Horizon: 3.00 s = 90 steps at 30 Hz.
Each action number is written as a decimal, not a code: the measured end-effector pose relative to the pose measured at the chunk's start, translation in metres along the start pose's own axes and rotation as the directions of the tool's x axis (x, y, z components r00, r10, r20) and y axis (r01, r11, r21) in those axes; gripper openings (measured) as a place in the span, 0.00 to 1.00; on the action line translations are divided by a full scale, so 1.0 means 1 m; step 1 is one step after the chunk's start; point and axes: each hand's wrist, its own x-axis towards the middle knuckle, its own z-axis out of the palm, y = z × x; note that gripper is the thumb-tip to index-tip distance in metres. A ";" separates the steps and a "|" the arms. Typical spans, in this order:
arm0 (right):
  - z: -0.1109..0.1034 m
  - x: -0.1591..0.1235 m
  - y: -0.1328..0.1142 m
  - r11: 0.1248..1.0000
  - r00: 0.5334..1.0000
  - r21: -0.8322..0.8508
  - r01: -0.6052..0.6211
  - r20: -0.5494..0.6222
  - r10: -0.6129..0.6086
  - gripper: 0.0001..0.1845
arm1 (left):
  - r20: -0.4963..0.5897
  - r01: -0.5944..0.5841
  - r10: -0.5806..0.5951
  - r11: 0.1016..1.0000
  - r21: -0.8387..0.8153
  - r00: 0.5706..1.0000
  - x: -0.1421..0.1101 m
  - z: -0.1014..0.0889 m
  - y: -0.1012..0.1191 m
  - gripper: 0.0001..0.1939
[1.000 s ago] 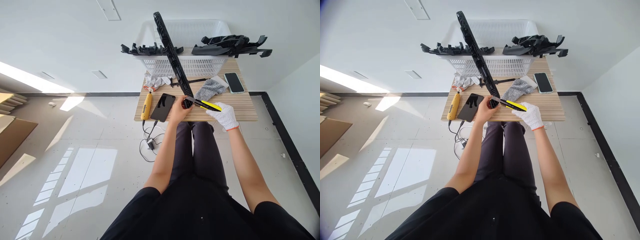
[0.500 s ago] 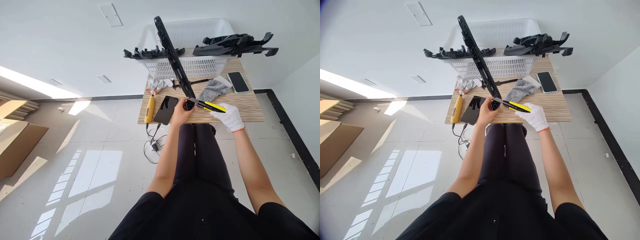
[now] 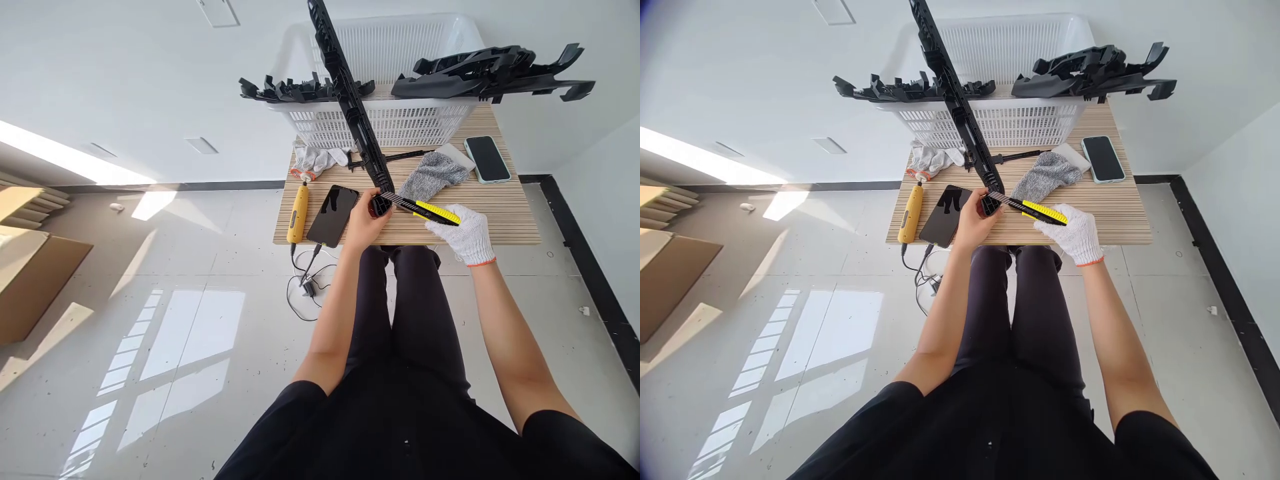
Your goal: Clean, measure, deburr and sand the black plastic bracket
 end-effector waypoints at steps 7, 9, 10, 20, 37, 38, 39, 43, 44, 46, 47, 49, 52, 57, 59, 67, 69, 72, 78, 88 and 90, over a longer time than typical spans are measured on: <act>0.004 0.002 0.000 0.995 0.998 -0.097 0.010 -0.058 -0.016 0.25 | -0.005 0.046 -0.046 0.998 0.052 0.999 0.005 0.003 0.006 0.18; 0.006 0.003 0.000 0.993 0.997 -0.113 0.015 -0.071 -0.023 0.26 | 0.002 0.058 -0.058 0.996 0.065 0.998 0.006 0.003 0.009 0.19; 0.007 0.004 0.000 0.991 0.996 -0.129 0.024 -0.086 -0.035 0.26 | 0.004 0.055 -0.056 0.996 0.070 0.998 0.006 0.003 0.010 0.19; 0.011 0.007 -0.003 0.979 0.995 -0.203 -0.021 -0.098 0.001 0.25 | 0.010 0.055 -0.056 0.995 0.089 0.998 0.009 0.003 0.008 0.16; 0.003 0.007 -0.011 0.985 0.995 -0.152 -0.077 -0.067 0.068 0.24 | 0.021 0.058 -0.062 0.986 0.156 0.998 0.000 0.001 0.017 0.18; 0.004 0.007 -0.011 0.986 0.995 -0.153 -0.073 -0.072 0.062 0.24 | 0.017 0.061 -0.064 0.986 0.157 0.998 0.000 0.000 0.017 0.18; 0.004 0.007 -0.010 0.986 0.996 -0.154 -0.063 -0.076 0.052 0.24 | 0.012 0.063 -0.065 0.986 0.157 0.998 0.001 0.000 0.018 0.18; 0.007 0.007 -0.011 0.983 0.995 -0.178 -0.042 -0.099 0.025 0.24 | -0.002 0.056 -0.057 0.990 0.132 0.998 0.000 0.000 0.016 0.18; 0.007 0.007 -0.011 0.982 0.994 -0.183 -0.051 -0.103 0.033 0.24 | -0.001 0.050 -0.051 0.991 0.127 0.999 0.000 -0.001 0.016 0.18; 0.008 0.006 -0.011 0.981 0.993 -0.184 -0.061 -0.109 0.042 0.24 | 0.010 0.040 -0.041 0.992 0.116 0.999 -0.001 -0.001 0.014 0.18; 0.008 0.006 -0.011 0.981 0.993 -0.185 -0.059 -0.112 0.038 0.24 | 0.017 0.037 -0.039 0.994 0.107 0.999 -0.001 -0.002 0.013 0.18; 0.008 0.005 -0.010 0.981 0.993 -0.190 -0.040 -0.119 0.018 0.24 | 0.025 0.031 -0.033 0.996 0.089 0.999 -0.002 -0.003 0.012 0.19; 0.006 0.005 -0.007 0.986 0.996 -0.165 -0.006 -0.086 -0.008 0.23 | 0.028 0.012 -0.014 0.997 0.070 1.000 -0.003 -0.004 0.010 0.19; -0.001 0.003 -0.004 0.998 1.000 -0.065 -0.010 -0.006 0.009 0.24 | 0.043 0.011 -0.014 0.998 0.064 0.999 -0.005 -0.005 0.010 0.20; -0.003 0.002 -0.003 0.998 1.000 -0.059 -0.020 -0.014 0.019 0.26 | 0.036 0.002 -0.005 0.998 0.063 0.999 -0.006 -0.005 0.009 0.20; -0.003 0.002 -0.008 0.999 0.999 -0.032 -0.028 0.040 0.029 0.24 | 0.017 0.047 -0.050 0.990 0.135 0.999 -0.007 -0.004 0.008 0.22; -0.002 0.002 -0.009 0.998 0.999 -0.049 -0.034 0.003 0.034 0.25 | 0.042 0.026 -0.030 0.994 0.103 0.999 -0.005 -0.004 0.005 0.21; -0.001 0.001 -0.009 0.999 0.999 -0.032 -0.038 -0.020 0.038 0.25 | 0.055 -0.019 0.017 1.000 0.025 0.998 -0.001 -0.003 0.001 0.20; -0.005 0.003 -0.006 0.998 0.998 0.013 -0.053 0.022 0.053 0.22 | 0.038 -0.011 0.013 0.999 -0.048 0.999 0.005 -0.002 0.006 0.20; -0.009 0.004 -0.003 0.997 0.999 0.049 -0.051 0.014 0.051 0.22 | 0.083 0.000 0.008 0.995 -0.101 0.997 0.003 -0.006 0.022 0.16; -0.011 0.003 -0.003 0.996 0.998 0.061 -0.065 0.030 0.064 0.21 | 0.121 0.087 -0.066 0.981 -0.176 0.990 0.004 -0.007 0.019 0.17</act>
